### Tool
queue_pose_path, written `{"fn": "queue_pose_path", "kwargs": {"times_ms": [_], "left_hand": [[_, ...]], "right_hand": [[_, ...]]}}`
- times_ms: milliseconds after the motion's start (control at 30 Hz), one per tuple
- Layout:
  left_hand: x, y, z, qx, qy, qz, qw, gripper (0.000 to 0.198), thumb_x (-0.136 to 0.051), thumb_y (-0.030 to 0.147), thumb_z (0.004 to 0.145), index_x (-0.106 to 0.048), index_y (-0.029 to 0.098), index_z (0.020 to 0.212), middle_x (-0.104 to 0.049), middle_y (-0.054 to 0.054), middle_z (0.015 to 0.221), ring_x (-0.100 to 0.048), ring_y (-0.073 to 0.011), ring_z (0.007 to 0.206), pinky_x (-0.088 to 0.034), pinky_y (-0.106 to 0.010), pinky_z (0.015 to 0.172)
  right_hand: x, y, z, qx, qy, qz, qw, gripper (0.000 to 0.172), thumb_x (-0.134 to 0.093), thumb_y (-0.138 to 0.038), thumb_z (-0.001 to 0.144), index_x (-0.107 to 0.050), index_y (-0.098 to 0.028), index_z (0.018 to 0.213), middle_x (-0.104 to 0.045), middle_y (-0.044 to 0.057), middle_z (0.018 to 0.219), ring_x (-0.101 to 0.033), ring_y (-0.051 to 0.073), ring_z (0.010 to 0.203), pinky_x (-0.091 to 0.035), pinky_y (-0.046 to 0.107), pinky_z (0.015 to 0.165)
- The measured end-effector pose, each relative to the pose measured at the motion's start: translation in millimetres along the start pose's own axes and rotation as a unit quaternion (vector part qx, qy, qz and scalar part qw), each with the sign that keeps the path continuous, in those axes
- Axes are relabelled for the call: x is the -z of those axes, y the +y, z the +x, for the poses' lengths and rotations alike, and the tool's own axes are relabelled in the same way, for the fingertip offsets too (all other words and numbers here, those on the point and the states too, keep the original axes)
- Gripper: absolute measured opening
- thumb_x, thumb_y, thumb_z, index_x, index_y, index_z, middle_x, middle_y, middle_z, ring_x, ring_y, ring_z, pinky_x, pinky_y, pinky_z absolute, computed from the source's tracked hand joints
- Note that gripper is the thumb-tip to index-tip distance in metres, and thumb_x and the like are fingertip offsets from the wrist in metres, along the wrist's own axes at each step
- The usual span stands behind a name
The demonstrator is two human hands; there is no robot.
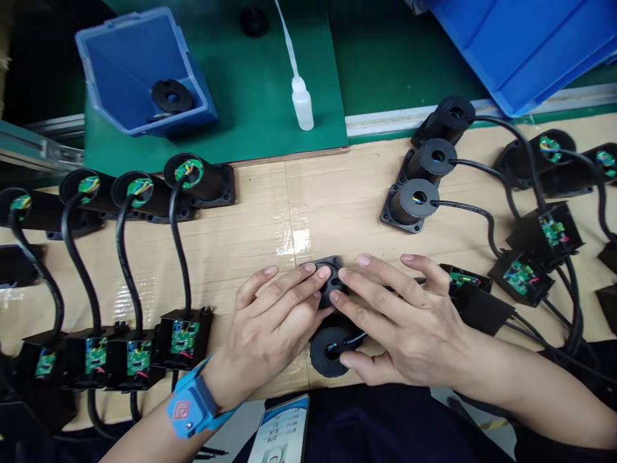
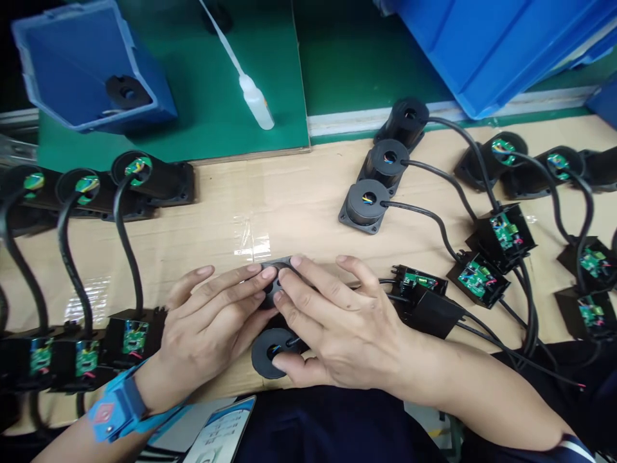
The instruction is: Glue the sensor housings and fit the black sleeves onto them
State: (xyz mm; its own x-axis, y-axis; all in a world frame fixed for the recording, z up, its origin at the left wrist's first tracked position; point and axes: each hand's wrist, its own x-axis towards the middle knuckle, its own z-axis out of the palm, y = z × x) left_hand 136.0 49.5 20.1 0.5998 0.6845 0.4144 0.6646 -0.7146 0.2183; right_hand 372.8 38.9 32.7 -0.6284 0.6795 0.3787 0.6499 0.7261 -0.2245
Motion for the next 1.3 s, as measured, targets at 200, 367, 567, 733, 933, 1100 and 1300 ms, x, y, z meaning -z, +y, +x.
{"fn": "queue_pose_path", "kwargs": {"times_ms": [200, 367, 567, 733, 933, 1100, 1300], "left_hand": [[-6.6, 2, 2, 0.0, 0.049, -0.002, 0.999, 0.02, -0.065, 0.021, 0.097, -0.061, 0.019, 0.117, -0.081, -0.004, 0.105, -0.075, -0.0206, 0.102, -0.03, -0.043, 0.12], [-6.6, -7, 0, 0.0, 0.051, 0.0, 0.999, 0.029, -0.056, 0.033, 0.102, -0.058, 0.021, 0.128, -0.077, -0.003, 0.099, -0.07, -0.0212, 0.094, -0.016, -0.05, 0.126], [2.3, -6, -10, -0.097, 0.043, 0.022, 0.994, 0.088, -0.04, 0.084, 0.09, -0.047, 0.013, 0.141, -0.072, -0.015, 0.123, -0.066, -0.029, 0.117, -0.001, -0.047, 0.13], [-9.1, 11, -26, -0.102, 0.051, 0.114, 0.987, 0.133, -0.053, 0.097, 0.068, -0.022, 0.006, 0.161, -0.063, -0.024, 0.142, -0.062, -0.0385, 0.128, -0.036, -0.052, 0.116], [-12.6, 21, -30, -0.065, 0.027, 0.125, 0.99, 0.121, -0.058, 0.079, 0.084, -0.006, 0.005, 0.164, -0.056, -0.025, 0.15, -0.06, -0.0401, 0.133, -0.042, -0.054, 0.112], [-1.7, 10, -23, -0.069, -0.013, 0.047, 0.996, 0.127, -0.053, 0.091, 0.077, -0.015, 0.007, 0.164, -0.056, -0.026, 0.149, -0.058, -0.0418, 0.135, -0.039, -0.06, 0.115], [-1.9, 4, -20, -0.095, -0.018, 0.065, 0.993, 0.116, -0.055, 0.092, 0.074, -0.041, 0.008, 0.153, -0.058, -0.024, 0.148, -0.059, -0.0411, 0.133, -0.036, -0.058, 0.118]], "right_hand": [[-6, 1, 4, 0.001, 0.007, 0.025, 1.0, 0.052, -0.055, -0.061, 0.096, -0.07, -0.018, 0.121, -0.067, 0.011, 0.139, -0.049, 0.028, 0.142, -0.03, 0.048, 0.114], [-5, 2, 8, 0.007, 0.007, 0.033, 0.999, 0.058, -0.058, -0.073, 0.09, -0.069, -0.02, 0.111, -0.062, 0.015, 0.141, -0.047, 0.03, 0.142, -0.032, 0.049, 0.113], [-3, -2, 5, 0.016, -0.01, 0.012, 1.0, 0.073, -0.067, -0.082, 0.08, -0.067, -0.019, 0.117, -0.056, 0.015, 0.147, -0.041, 0.031, 0.145, -0.027, 0.053, 0.12], [0, -4, 3, 0.013, -0.033, -0.005, 0.999, 0.078, -0.066, -0.081, 0.081, -0.064, -0.019, 0.129, -0.054, 0.016, 0.149, -0.038, 0.031, 0.148, -0.025, 0.053, 0.123], [33, -15, -21, -0.009, 0.02, -0.03, 0.999, 0.061, -0.066, -0.068, 0.091, -0.063, -0.025, 0.134, -0.057, 0.013, 0.148, -0.045, 0.031, 0.143, -0.03, 0.05, 0.117], [58, -14, -76, -0.133, 0.148, -0.075, 0.977, 0.03, -0.064, -0.041, 0.099, -0.066, -0.027, 0.125, -0.07, 0.008, 0.128, -0.059, 0.027, 0.125, -0.028, 0.046, 0.111], [49, 11, -135, -0.27, 0.053, -0.161, 0.948, 0.05, -0.062, -0.055, 0.099, -0.056, -0.023, 0.138, -0.066, 0.013, 0.135, -0.062, 0.033, 0.122, -0.032, 0.05, 0.104]]}}
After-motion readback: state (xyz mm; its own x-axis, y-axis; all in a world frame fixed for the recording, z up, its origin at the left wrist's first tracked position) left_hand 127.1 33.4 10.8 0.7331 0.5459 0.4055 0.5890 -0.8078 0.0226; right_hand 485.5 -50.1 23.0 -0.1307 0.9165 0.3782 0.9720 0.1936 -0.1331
